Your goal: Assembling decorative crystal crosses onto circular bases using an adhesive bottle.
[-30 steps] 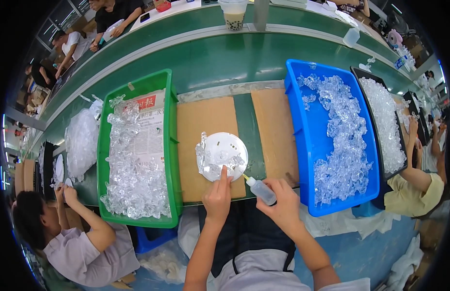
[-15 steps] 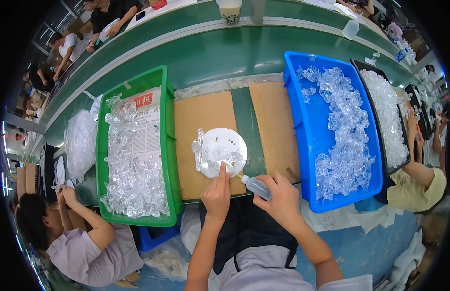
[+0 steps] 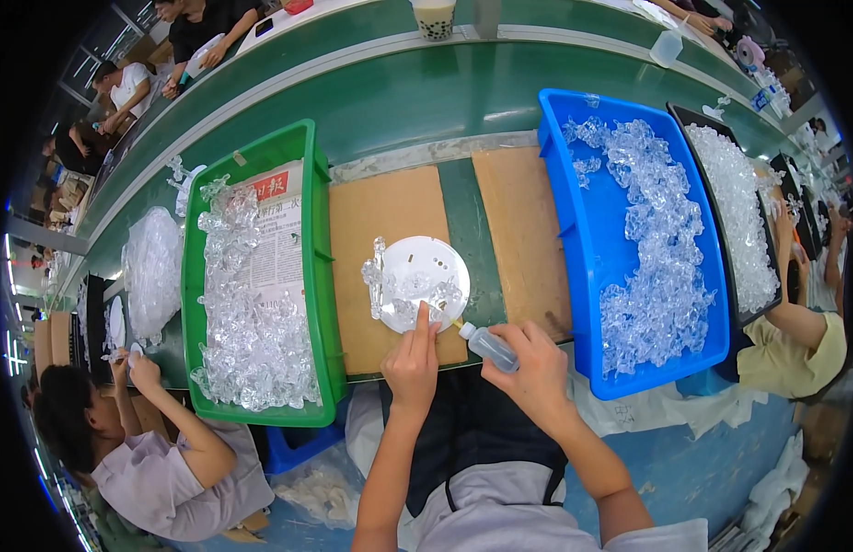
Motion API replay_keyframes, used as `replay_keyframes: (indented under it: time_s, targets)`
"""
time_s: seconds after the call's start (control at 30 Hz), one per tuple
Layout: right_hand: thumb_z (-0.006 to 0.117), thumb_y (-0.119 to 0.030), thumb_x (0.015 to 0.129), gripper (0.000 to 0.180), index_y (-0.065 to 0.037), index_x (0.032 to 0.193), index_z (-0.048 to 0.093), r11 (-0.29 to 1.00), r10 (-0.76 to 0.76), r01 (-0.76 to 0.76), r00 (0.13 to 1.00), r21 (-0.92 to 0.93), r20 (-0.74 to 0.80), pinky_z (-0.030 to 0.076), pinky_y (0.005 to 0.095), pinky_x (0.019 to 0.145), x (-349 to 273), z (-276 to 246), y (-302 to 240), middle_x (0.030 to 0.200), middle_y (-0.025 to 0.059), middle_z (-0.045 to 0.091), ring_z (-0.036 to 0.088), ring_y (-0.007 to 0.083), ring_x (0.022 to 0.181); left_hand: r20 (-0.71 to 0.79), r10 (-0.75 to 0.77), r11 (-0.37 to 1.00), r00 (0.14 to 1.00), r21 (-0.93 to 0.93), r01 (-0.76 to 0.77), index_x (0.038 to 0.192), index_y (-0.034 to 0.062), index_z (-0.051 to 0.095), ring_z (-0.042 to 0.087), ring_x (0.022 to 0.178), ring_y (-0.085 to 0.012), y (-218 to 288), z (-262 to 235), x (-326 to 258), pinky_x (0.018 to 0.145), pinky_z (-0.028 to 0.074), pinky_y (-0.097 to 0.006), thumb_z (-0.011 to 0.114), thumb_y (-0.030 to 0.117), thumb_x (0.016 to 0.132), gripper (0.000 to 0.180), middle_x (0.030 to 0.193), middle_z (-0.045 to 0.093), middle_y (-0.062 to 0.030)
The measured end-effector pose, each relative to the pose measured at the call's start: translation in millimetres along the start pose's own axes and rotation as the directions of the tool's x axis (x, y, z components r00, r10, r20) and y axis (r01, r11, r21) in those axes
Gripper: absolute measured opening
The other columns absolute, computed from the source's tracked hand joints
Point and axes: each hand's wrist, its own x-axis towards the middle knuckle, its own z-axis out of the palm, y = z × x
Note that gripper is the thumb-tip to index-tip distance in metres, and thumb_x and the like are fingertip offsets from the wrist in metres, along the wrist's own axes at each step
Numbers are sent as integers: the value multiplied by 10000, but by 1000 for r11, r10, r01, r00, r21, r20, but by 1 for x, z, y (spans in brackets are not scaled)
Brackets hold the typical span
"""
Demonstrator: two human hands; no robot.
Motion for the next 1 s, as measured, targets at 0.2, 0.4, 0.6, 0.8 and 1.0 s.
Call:
replay_keyframes:
  time_s: [0.2, 0.4, 0.6, 0.8, 1.0]
  targets:
    - [724, -135, 638, 307, -89, 927, 629, 1000, 23, -23, 1000, 18, -10, 486, 385, 630, 2, 2, 0, 810, 86, 579, 602, 290, 756, -1, -4, 1000, 1000, 8, 4, 1217, 44, 580, 551, 520, -232, 0, 0, 0, 470, 414, -338, 658, 48, 813, 412, 655, 589, -89]
    - [722, -139, 640, 305, -85, 923, 623, 999, 43, -42, 999, 23, -20, 480, 374, 627, 3, 3, 1, 788, 82, 572, 599, 274, 735, -12, -3, 1000, 1000, -5, 3, 1217, 47, 581, 549, 517, -233, 0, 1, 0, 469, 413, -338, 661, 52, 811, 414, 649, 584, -90]
    - [718, -141, 641, 301, -83, 921, 622, 999, 38, -37, 998, 30, -43, 474, 366, 607, 3, 6, 3, 769, 75, 563, 590, 257, 696, -8, -6, 1000, 1000, 12, 6, 1213, 47, 584, 550, 518, -233, 1, 0, 1, 470, 414, -335, 664, 48, 807, 414, 648, 586, -89]
    - [717, -111, 647, 308, -67, 934, 614, 994, 69, -67, 997, 81, -24, 480, 334, 616, 3, 2, 4, 793, 86, 581, 603, 236, 705, -1, -11, 1000, 1000, 4, 11, 1204, 47, 590, 546, 512, -233, 0, 0, 1, 468, 413, -336, 669, 54, 804, 408, 638, 578, -87]
    - [718, -80, 660, 321, -46, 959, 607, 952, 166, -167, 986, 255, 24, 472, 279, 632, -6, 0, 10, 827, 62, 603, 609, 167, 726, 50, 0, 997, 999, 77, -4, 1221, 49, 575, 529, 466, -233, 6, -7, 5, 439, 405, -346, 668, 107, 814, 422, 588, 536, -81]
